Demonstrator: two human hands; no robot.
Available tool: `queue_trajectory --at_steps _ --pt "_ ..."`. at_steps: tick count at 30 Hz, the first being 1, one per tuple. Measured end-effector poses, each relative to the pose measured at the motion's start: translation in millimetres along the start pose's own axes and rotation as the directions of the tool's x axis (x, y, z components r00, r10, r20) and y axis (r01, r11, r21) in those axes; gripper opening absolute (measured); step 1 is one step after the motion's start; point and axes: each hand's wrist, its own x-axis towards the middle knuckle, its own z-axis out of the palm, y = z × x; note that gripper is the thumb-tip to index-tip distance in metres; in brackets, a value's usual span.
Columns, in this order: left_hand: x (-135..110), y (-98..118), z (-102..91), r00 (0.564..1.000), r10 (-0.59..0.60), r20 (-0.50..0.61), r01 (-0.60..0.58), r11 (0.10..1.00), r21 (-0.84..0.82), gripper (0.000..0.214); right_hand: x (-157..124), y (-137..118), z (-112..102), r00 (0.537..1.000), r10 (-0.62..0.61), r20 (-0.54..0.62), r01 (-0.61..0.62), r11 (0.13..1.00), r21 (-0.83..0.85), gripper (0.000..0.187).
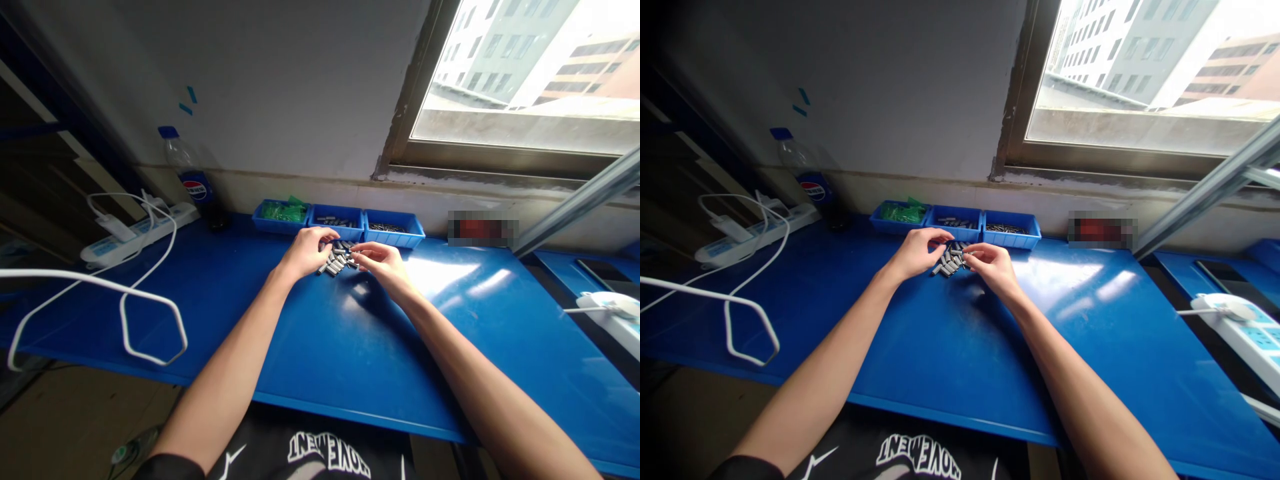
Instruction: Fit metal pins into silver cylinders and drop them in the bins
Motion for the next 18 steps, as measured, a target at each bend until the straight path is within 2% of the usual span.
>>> queue_trajectory --at_steps 1,3,7,10,13,18 --pt "0.2 -3.6 0.1 0.999 0.025 -0.023 -0.023 0.995 0.101 0.029 -0.2 -0.7 0.3 1.000 -0.014 -0.015 0.014 1.000 -0.007 0.037" --pt "0.0 -10.6 1.5 0.999 0.047 0.008 -0.048 0.973 0.225 0.034 -0.8 -2.9 1.4 0.998 -0.063 -0.030 0.065 0.997 0.045 0.041" --pt "-2.2 -18.8 5.0 0.990 -0.016 0.143 -0.028 0.953 0.302 0.041 -0.8 -5.1 2.0 0.991 -0.129 -0.025 0.131 0.979 0.154 0.059" --pt "-4.0 -17.2 3.4 0.981 -0.101 0.165 0.039 0.939 0.342 0.040 0.8 -1.5 0.1 0.993 -0.110 -0.037 0.114 0.984 0.138 0.053" --pt "-4.5 -11.9 -1.3 0.981 -0.154 0.120 0.097 0.919 0.383 0.035 1.8 1.9 -1.3 0.995 -0.096 -0.033 0.099 0.987 0.129 0.044" --pt "-4.3 -8.7 -5.4 0.986 -0.142 0.088 0.095 0.912 0.399 0.027 -0.2 -1.2 1.5 0.998 -0.068 -0.012 0.069 0.990 0.127 0.037"
